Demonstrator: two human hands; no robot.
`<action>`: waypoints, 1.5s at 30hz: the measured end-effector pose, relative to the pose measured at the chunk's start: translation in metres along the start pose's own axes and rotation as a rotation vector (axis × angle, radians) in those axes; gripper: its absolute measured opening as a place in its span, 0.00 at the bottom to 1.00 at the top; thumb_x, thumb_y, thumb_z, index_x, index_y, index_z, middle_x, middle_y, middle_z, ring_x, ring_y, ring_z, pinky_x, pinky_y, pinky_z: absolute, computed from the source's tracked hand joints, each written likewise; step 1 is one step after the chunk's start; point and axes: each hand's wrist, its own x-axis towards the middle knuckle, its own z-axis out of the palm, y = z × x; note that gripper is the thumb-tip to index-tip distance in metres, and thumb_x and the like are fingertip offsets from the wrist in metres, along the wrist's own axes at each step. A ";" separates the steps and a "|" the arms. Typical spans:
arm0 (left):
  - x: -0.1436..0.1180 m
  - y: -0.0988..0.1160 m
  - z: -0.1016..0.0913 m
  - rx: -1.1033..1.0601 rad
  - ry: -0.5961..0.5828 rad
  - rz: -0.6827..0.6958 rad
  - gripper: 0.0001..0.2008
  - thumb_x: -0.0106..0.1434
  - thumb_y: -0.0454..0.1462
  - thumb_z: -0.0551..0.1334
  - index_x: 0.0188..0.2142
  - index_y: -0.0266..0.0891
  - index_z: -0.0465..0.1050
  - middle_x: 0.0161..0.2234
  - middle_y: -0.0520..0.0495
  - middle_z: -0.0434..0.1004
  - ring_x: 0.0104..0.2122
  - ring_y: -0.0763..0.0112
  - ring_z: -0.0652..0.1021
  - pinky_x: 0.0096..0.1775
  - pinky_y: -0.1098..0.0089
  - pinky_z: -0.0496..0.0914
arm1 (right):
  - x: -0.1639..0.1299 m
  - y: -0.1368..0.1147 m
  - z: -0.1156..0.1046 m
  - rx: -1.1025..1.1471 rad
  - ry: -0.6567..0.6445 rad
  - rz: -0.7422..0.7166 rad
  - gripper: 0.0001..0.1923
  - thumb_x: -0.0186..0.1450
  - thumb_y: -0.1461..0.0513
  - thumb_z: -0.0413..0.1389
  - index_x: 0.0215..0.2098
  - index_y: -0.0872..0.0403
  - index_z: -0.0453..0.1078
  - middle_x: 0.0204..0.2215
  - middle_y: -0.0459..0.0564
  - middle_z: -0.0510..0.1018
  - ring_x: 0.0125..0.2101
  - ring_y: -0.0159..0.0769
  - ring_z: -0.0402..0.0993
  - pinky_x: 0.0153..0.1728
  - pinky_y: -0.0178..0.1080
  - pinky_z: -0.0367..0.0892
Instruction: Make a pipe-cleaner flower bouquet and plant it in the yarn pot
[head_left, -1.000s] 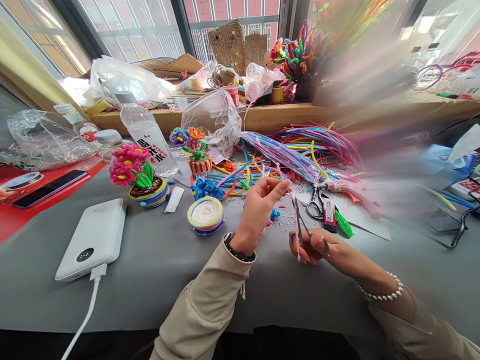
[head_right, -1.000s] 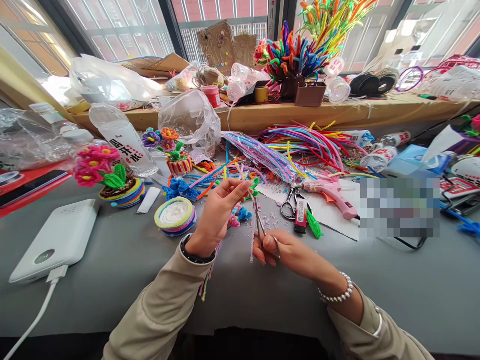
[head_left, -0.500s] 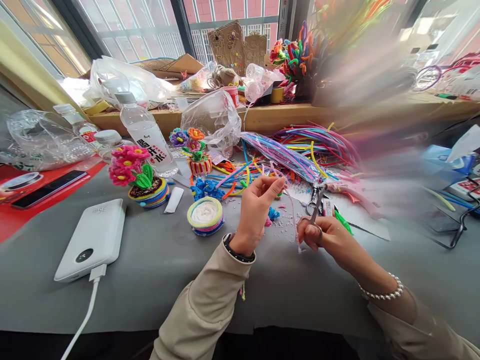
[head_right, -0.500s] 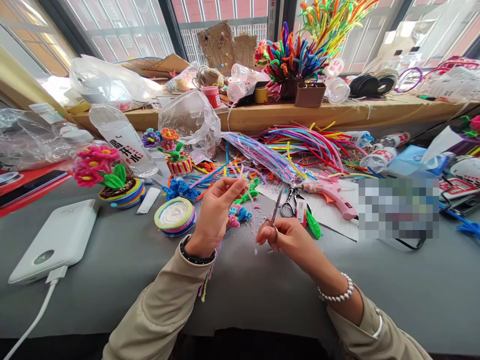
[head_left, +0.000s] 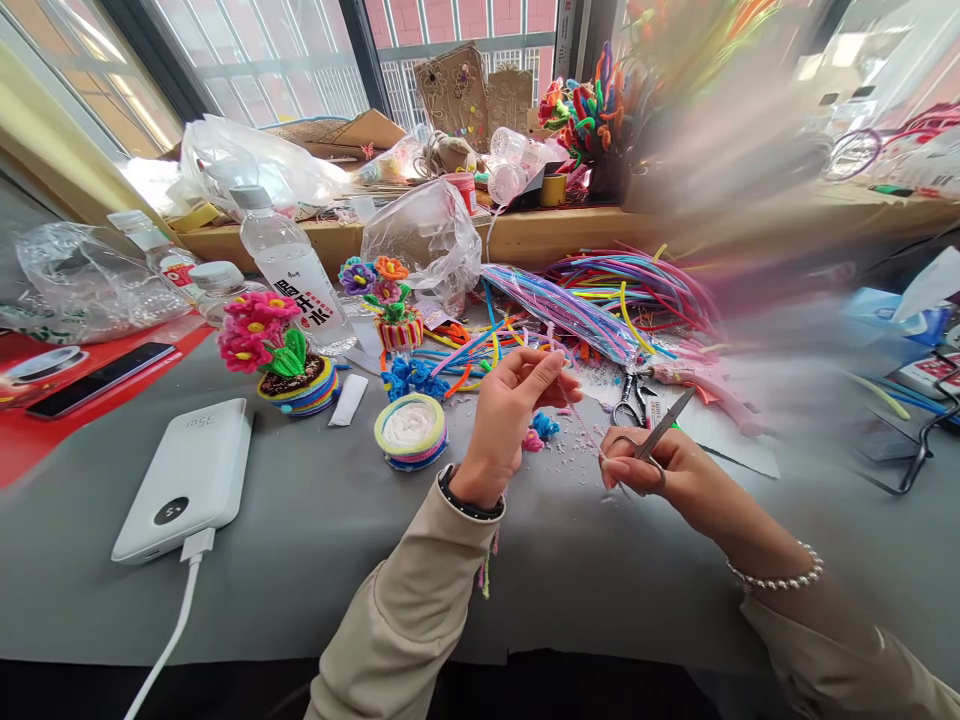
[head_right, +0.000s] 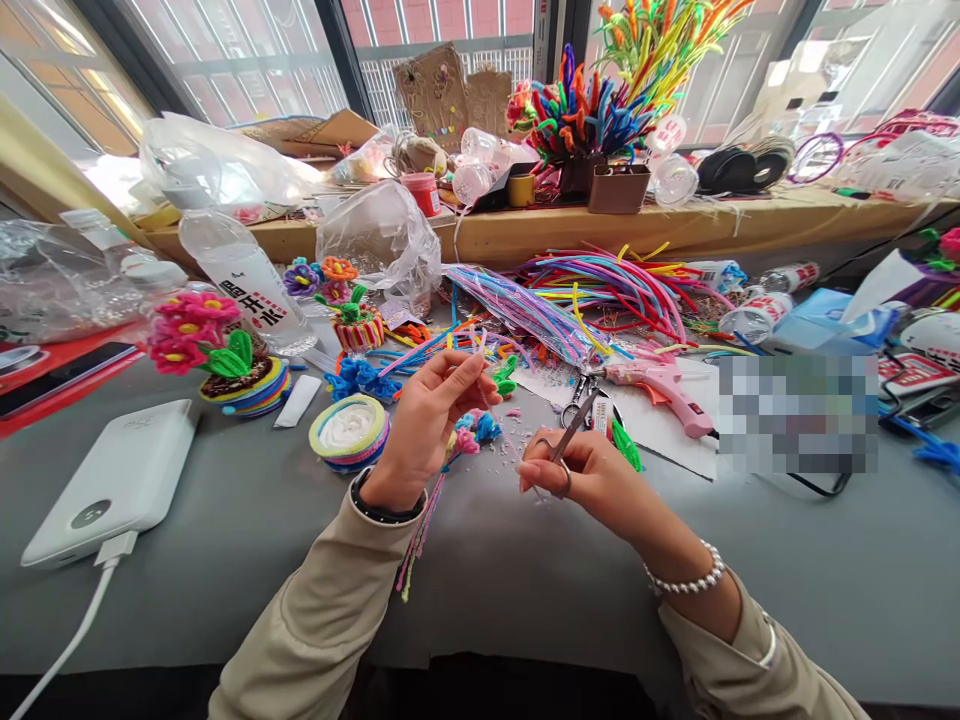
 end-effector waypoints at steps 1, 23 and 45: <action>0.000 0.000 -0.001 0.002 -0.013 -0.004 0.11 0.51 0.42 0.62 0.26 0.37 0.66 0.22 0.53 0.72 0.23 0.77 0.74 0.30 0.74 0.67 | 0.000 0.000 0.000 0.004 0.007 -0.003 0.13 0.59 0.57 0.53 0.22 0.56 0.69 0.22 0.44 0.65 0.22 0.26 0.57 0.25 0.31 0.55; 0.001 -0.003 -0.002 0.147 -0.163 -0.107 0.11 0.47 0.40 0.65 0.25 0.35 0.68 0.21 0.52 0.72 0.22 0.79 0.71 0.27 0.76 0.63 | 0.001 0.006 0.003 -0.020 -0.152 -0.023 0.25 0.58 0.45 0.48 0.25 0.58 0.71 0.21 0.47 0.68 0.21 0.27 0.58 0.24 0.33 0.55; -0.001 -0.003 -0.002 0.220 -0.149 -0.040 0.15 0.49 0.44 0.63 0.18 0.36 0.62 0.18 0.56 0.64 0.21 0.82 0.64 0.27 0.75 0.57 | 0.000 0.003 0.010 -0.229 -0.255 0.018 0.36 0.48 0.34 0.40 0.23 0.58 0.63 0.21 0.45 0.63 0.22 0.28 0.56 0.22 0.33 0.53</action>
